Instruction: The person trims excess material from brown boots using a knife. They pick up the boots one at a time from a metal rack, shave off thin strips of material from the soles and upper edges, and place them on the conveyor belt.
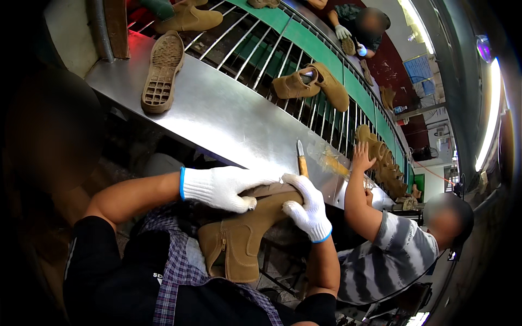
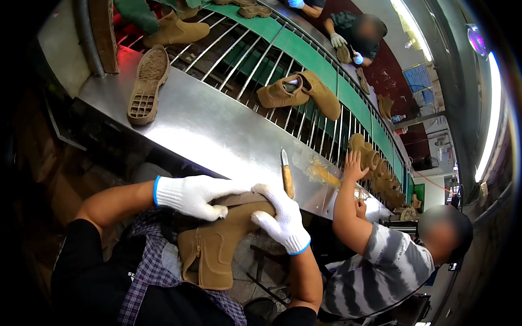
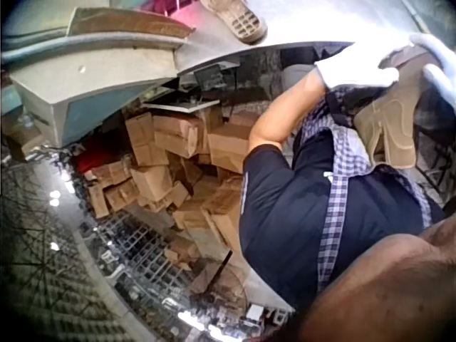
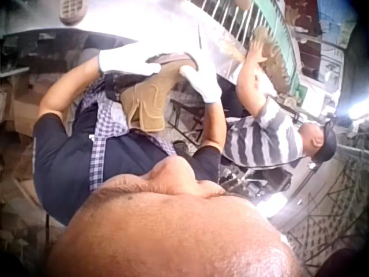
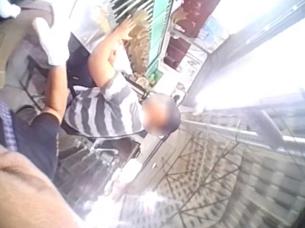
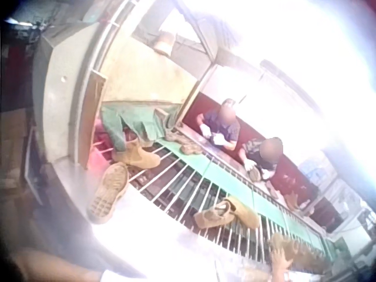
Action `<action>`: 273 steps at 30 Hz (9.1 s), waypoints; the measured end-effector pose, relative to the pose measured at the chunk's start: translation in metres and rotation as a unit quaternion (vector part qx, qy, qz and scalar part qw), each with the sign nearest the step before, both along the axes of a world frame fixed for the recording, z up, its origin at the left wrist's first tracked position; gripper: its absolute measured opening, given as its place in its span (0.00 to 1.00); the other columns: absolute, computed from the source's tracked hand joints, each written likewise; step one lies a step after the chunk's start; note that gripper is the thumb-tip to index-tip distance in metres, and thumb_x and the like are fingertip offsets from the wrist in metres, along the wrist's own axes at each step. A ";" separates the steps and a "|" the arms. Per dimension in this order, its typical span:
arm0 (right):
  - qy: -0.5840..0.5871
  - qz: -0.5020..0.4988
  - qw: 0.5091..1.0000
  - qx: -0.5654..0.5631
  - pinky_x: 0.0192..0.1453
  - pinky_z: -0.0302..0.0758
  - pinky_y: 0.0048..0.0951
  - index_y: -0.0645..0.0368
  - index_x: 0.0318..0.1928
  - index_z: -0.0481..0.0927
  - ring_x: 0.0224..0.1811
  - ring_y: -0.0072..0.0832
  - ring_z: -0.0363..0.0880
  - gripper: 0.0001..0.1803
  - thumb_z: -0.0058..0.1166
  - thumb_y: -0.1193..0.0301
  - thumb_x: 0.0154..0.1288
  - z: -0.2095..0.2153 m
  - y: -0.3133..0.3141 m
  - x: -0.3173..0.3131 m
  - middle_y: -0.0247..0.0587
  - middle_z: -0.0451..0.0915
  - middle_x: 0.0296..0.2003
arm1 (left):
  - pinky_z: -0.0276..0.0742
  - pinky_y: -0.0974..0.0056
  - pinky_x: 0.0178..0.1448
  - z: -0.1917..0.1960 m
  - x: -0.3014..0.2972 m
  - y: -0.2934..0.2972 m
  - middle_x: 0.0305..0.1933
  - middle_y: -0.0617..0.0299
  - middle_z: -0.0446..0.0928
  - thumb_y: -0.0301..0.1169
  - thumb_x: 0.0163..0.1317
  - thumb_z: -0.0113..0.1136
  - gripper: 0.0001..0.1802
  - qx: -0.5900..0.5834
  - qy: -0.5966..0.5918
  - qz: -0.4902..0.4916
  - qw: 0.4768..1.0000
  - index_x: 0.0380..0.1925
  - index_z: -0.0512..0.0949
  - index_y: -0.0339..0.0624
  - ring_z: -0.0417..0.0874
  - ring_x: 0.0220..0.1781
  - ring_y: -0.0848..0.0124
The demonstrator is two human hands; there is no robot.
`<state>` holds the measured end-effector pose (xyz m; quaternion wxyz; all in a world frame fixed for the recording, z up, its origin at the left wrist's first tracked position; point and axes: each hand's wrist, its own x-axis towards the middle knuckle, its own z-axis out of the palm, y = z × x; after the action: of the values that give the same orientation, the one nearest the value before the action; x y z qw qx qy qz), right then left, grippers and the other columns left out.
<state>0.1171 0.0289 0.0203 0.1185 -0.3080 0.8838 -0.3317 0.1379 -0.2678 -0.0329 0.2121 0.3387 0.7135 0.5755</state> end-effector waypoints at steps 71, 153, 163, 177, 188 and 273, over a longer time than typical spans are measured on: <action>0.088 -0.196 0.974 -0.075 0.54 0.90 0.46 0.67 0.72 0.76 0.49 0.56 0.92 0.29 0.58 0.72 0.72 -0.095 -0.094 0.043 0.62 0.87 0.56 | 0.83 0.50 0.60 -0.012 -0.079 -0.029 0.48 0.51 0.88 0.42 0.71 0.70 0.18 -0.197 0.219 0.052 0.954 0.51 0.88 0.41 0.88 0.52 0.52; 0.088 -0.141 0.911 -0.378 0.70 0.83 0.42 0.67 0.69 0.76 0.66 0.39 0.85 0.39 0.84 0.69 0.62 0.016 -0.098 0.034 0.54 0.83 0.64 | 0.76 0.51 0.82 -0.092 0.028 -0.124 0.76 0.45 0.74 0.49 0.77 0.67 0.53 0.077 -0.294 0.265 0.915 0.89 0.50 0.35 0.78 0.78 0.53; -0.082 -0.103 0.863 -0.488 0.76 0.78 0.51 0.65 0.78 0.70 0.66 0.44 0.84 0.64 0.84 0.37 0.53 -0.002 -0.077 0.005 0.50 0.77 0.71 | 0.86 0.53 0.67 0.106 -0.013 -0.164 0.63 0.42 0.86 0.52 0.66 0.77 0.44 -0.145 0.143 0.231 0.951 0.73 0.73 0.36 0.90 0.63 0.54; 0.076 -0.163 0.948 -0.264 0.80 0.76 0.37 0.60 0.69 0.83 0.72 0.38 0.82 0.24 0.62 0.74 0.73 -0.017 -0.063 -0.086 0.47 0.83 0.68 | 0.88 0.49 0.60 0.160 -0.059 -0.092 0.54 0.51 0.90 0.59 0.54 0.82 0.45 -0.454 0.250 0.193 0.833 0.68 0.78 0.51 0.94 0.53 0.48; -0.294 -0.172 0.745 -0.574 0.78 0.75 0.35 0.69 0.72 0.80 0.69 0.36 0.82 0.26 0.56 0.78 0.76 -0.139 -0.099 -0.143 0.50 0.85 0.65 | 0.90 0.49 0.51 0.145 -0.043 -0.102 0.48 0.50 0.90 0.59 0.53 0.84 0.47 -0.411 0.310 0.184 0.837 0.66 0.75 0.48 0.94 0.48 0.47; 0.105 -0.078 0.991 -0.037 0.54 0.86 0.43 0.59 0.65 0.83 0.48 0.50 0.93 0.26 0.70 0.61 0.72 -0.046 -0.177 -0.031 0.58 0.90 0.49 | 0.88 0.47 0.65 -0.054 0.014 -0.142 0.57 0.31 0.87 0.76 0.66 0.64 0.62 -0.324 -0.119 0.368 0.864 0.70 0.72 0.18 0.92 0.59 0.40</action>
<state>0.0861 -0.1480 -0.0257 -0.0123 -0.2758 0.8997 -0.3380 0.1517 -0.4097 -0.0864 0.1659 -0.1067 0.9020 0.3841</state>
